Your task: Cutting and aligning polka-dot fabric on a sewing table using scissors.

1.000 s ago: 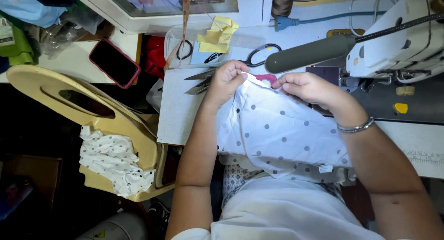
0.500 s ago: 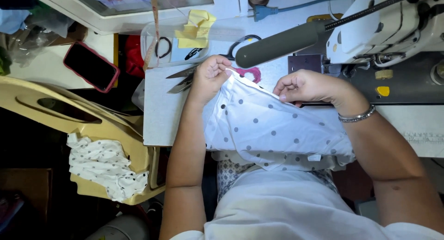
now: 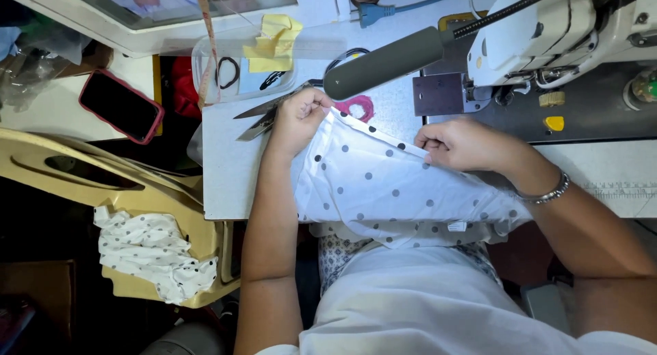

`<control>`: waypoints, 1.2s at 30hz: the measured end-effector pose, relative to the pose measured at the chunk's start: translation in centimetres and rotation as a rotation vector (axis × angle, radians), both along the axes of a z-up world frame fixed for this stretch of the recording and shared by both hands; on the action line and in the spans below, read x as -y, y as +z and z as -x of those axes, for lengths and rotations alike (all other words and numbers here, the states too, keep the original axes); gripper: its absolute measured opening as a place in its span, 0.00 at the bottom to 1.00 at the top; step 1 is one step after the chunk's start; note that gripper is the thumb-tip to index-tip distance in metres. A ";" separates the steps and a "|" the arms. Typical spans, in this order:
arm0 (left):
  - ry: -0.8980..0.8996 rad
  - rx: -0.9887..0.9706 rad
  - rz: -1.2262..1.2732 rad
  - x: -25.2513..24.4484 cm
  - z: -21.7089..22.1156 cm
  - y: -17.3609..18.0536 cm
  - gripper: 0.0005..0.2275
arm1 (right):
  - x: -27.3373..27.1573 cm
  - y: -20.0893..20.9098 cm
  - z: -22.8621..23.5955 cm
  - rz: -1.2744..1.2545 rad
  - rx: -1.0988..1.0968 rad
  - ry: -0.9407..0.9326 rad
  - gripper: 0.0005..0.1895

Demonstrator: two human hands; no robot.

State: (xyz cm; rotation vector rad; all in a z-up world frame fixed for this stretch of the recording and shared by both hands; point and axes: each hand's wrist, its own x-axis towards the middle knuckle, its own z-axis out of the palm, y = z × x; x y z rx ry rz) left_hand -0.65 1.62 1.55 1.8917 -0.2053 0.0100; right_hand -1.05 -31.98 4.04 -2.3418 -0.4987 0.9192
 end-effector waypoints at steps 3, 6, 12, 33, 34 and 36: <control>-0.007 -0.035 0.015 0.0 0.1 -0.4 0.08 | 1.4 0.7 1.3 0.032 0.009 -0.050 0.11; -0.004 -0.072 0.051 -0.2 0.6 -0.7 0.08 | 2.8 0.7 2.6 0.029 0.000 -0.104 0.12; 0.008 0.072 -0.072 -0.1 0.3 -0.7 0.08 | 4.4 1.5 4.8 0.000 0.035 -0.168 0.17; -0.097 0.320 -0.243 0.1 0.6 -0.2 0.08 | 4.6 -2.6 12.5 -0.050 0.832 -0.234 0.09; -0.116 0.348 -0.256 0.0 0.6 -0.4 0.08 | 4.6 -2.5 12.7 -0.033 0.764 -0.276 0.10; -0.120 0.373 -0.265 -0.1 0.4 -0.7 0.08 | 4.1 -1.4 12.7 -0.042 0.737 -0.305 0.06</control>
